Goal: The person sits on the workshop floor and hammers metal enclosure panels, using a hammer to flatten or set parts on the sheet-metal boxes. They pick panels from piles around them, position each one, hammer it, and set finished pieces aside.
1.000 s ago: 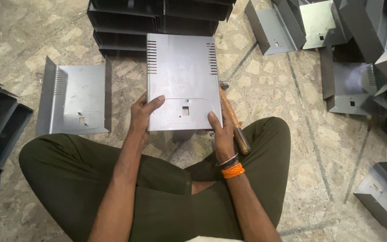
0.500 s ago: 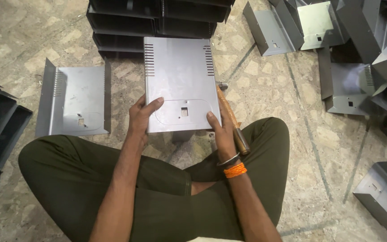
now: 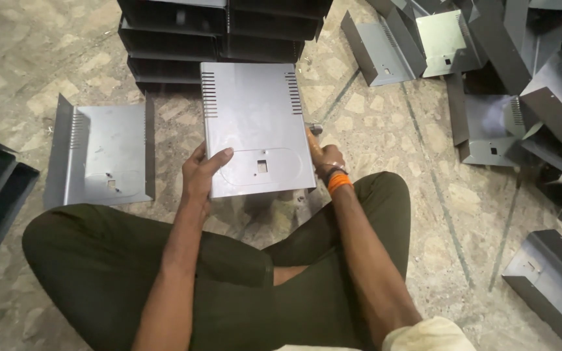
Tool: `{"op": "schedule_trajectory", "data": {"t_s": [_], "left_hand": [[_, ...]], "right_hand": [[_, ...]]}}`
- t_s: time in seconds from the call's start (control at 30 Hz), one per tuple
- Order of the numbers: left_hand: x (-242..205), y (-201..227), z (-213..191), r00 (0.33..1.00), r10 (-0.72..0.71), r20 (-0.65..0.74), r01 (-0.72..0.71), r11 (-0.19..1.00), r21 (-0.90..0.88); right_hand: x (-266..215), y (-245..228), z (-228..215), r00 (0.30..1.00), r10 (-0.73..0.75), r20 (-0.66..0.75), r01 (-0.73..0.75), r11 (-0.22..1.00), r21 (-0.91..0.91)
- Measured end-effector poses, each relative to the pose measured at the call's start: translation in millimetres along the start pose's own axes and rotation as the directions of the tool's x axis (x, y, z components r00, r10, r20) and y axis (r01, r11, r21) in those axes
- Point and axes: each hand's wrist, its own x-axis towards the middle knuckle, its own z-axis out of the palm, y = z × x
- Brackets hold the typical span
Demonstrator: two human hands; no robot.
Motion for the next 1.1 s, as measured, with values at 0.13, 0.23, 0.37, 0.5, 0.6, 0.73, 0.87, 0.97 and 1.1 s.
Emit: {"op": "schedule_trajectory", "data": {"t_s": [0.13,0.23,0.37,0.5,0.6,0.73,0.87,0.97,1.1], "left_hand": [[-4,4,-2,0.999,0.009,0.037,-0.006,0.997,-0.079],[-2,3,-1,0.999,0.032,0.019,-0.031,0.998,-0.056],[-4,6,2,1.0,0.019,0.003,-0.019,1.0,-0.007],[0,2,-1,0.995,0.088,0.038,-0.085,0.993,-0.078],[5,-6,-5,0.992,0.102,0.078,-0.093,0.989,-0.112],[3,-7,-5,0.994,0.101,0.035,-0.096,0.99,-0.107],[2,-7,-5,0.993,0.092,0.07,-0.08,0.983,-0.163],[1,-3,-2,0.996,0.076,0.043,-0.07,0.99,-0.118],[3,-5,-3,0.998,0.062,0.018,-0.06,0.995,-0.076]], "right_hand": [[-16,-9,-46,0.971,0.132,0.2,-0.199,0.91,0.365],[-62,-31,-114,0.996,0.034,0.081,-0.082,0.705,0.704],[-170,-85,-214,0.988,-0.153,0.034,0.081,0.685,0.724],[-250,-89,-220,0.937,-0.213,0.277,-0.05,0.702,0.71],[-298,-96,-196,0.925,-0.198,0.326,-0.08,0.735,0.673],[-300,-88,-171,0.898,-0.219,0.382,-0.104,0.737,0.668],[-304,-105,-201,0.933,-0.229,0.276,0.005,0.778,0.629],[-303,-114,-236,0.947,-0.322,0.023,0.225,0.709,0.668],[-301,-101,-228,0.794,-0.488,-0.362,0.575,0.41,0.708]]}}
